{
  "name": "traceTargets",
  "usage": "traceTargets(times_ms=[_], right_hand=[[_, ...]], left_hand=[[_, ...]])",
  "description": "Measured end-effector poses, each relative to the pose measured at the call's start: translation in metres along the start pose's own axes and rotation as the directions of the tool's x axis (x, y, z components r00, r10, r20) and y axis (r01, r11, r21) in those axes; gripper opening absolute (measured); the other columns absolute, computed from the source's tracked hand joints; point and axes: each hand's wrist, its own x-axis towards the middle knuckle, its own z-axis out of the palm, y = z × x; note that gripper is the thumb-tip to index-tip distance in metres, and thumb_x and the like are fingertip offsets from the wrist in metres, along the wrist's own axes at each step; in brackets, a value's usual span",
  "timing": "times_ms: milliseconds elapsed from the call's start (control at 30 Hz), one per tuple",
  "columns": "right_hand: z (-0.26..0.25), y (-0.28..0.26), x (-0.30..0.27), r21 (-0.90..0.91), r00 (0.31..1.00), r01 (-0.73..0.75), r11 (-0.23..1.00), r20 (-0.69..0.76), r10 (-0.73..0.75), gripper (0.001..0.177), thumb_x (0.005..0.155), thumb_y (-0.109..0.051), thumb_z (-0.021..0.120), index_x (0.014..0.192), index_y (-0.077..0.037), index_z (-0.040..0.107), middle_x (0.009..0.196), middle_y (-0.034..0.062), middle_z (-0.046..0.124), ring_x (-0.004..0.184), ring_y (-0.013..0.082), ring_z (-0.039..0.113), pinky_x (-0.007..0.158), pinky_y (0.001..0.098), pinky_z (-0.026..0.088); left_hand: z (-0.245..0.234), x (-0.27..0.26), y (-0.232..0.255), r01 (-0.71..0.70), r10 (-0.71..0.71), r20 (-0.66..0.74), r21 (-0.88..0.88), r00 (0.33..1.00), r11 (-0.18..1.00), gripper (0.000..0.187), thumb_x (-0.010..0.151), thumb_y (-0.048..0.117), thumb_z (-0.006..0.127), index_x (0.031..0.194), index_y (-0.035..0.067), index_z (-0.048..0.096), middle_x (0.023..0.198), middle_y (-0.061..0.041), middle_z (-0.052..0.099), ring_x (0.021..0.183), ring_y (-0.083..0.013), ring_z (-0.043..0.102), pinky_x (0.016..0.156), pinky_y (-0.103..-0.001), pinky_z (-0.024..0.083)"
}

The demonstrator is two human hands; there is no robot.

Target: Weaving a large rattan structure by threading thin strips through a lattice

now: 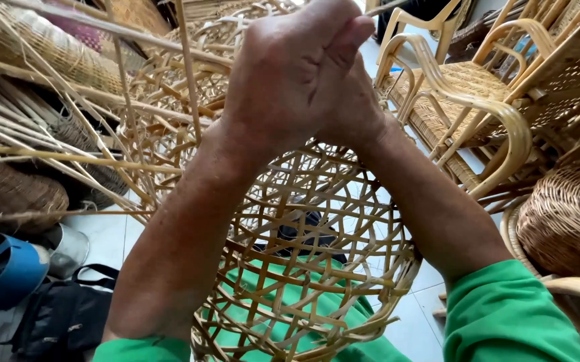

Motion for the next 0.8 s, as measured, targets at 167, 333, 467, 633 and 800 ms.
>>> traceTargets(times_ms=[167, 333, 467, 633, 800], right_hand=[[0.002, 0.011, 0.0, -0.02, 1.0, -0.009, 1.0, 0.003, 0.009, 0.031, 0.089, 0.008, 0.062, 0.063, -0.003, 0.05, 0.053, 0.0015, 0.043, 0.044, 0.0136, 0.042, 0.04, 0.027, 0.029], [0.006, 0.007, -0.002, -0.032, 1.0, -0.012, 0.999, -0.01, 0.012, 0.038, 0.089, 0.009, 0.064, 0.058, -0.005, 0.048, 0.05, -0.0009, 0.041, 0.042, 0.011, 0.039, 0.038, 0.0264, 0.025], [-0.013, -0.03, 0.011, 0.006, 0.984, -0.019, 1.0, 0.179, 0.017, 0.024, 0.102, -0.014, 0.063, 0.116, 0.005, 0.061, 0.104, 0.017, 0.059, 0.092, 0.0263, 0.058, 0.081, 0.0396, 0.052], [-0.079, -0.086, -0.021, -0.126, 0.944, 0.085, 0.988, 0.328, -0.039, 0.062, 0.107, -0.032, 0.061, 0.154, 0.004, 0.042, 0.157, 0.0277, 0.05, 0.144, 0.0415, 0.055, 0.126, 0.0549, 0.047], [-0.14, -0.15, -0.096, 0.594, 0.544, -0.445, 0.67, 0.774, -0.325, 0.056, 0.126, -0.027, 0.027, 0.08, 0.001, 0.046, 0.079, 0.0226, 0.054, 0.062, 0.0412, 0.054, 0.06, 0.0501, 0.049]], left_hand=[[0.004, 0.002, -0.014, -0.034, 0.033, 0.01, 0.084, 0.999, 0.996, 0.025, 0.112, 0.018, 0.051, 0.093, 0.001, 0.055, 0.075, -0.01, 0.053, 0.064, -0.0249, 0.05, 0.059, -0.042, 0.039], [-0.007, 0.007, -0.018, 0.12, -0.117, 0.059, -0.05, 0.991, 0.992, 0.039, 0.113, 0.029, 0.043, 0.095, 0.0, 0.061, 0.082, -0.007, 0.064, 0.072, -0.0168, 0.065, 0.061, -0.03, 0.052], [-0.013, 0.001, -0.021, 0.309, -0.309, 0.044, -0.283, 0.95, 0.908, 0.041, 0.11, 0.041, 0.041, 0.1, 0.008, 0.063, 0.077, 0.001, 0.05, 0.07, -0.0107, 0.049, 0.064, -0.028, 0.042], [-0.008, 0.004, -0.019, 0.296, -0.292, 0.075, -0.42, 0.954, 0.858, 0.045, 0.107, 0.05, 0.036, 0.099, 0.011, 0.058, 0.092, -0.003, 0.057, 0.087, -0.0155, 0.057, 0.076, -0.028, 0.054], [-0.013, -0.003, -0.037, 0.365, -0.366, 0.105, -0.524, 0.925, 0.77, 0.033, 0.11, 0.041, 0.043, 0.106, 0.015, 0.063, 0.066, 0.007, 0.036, 0.052, -0.0062, 0.031, 0.042, -0.024, 0.026]])
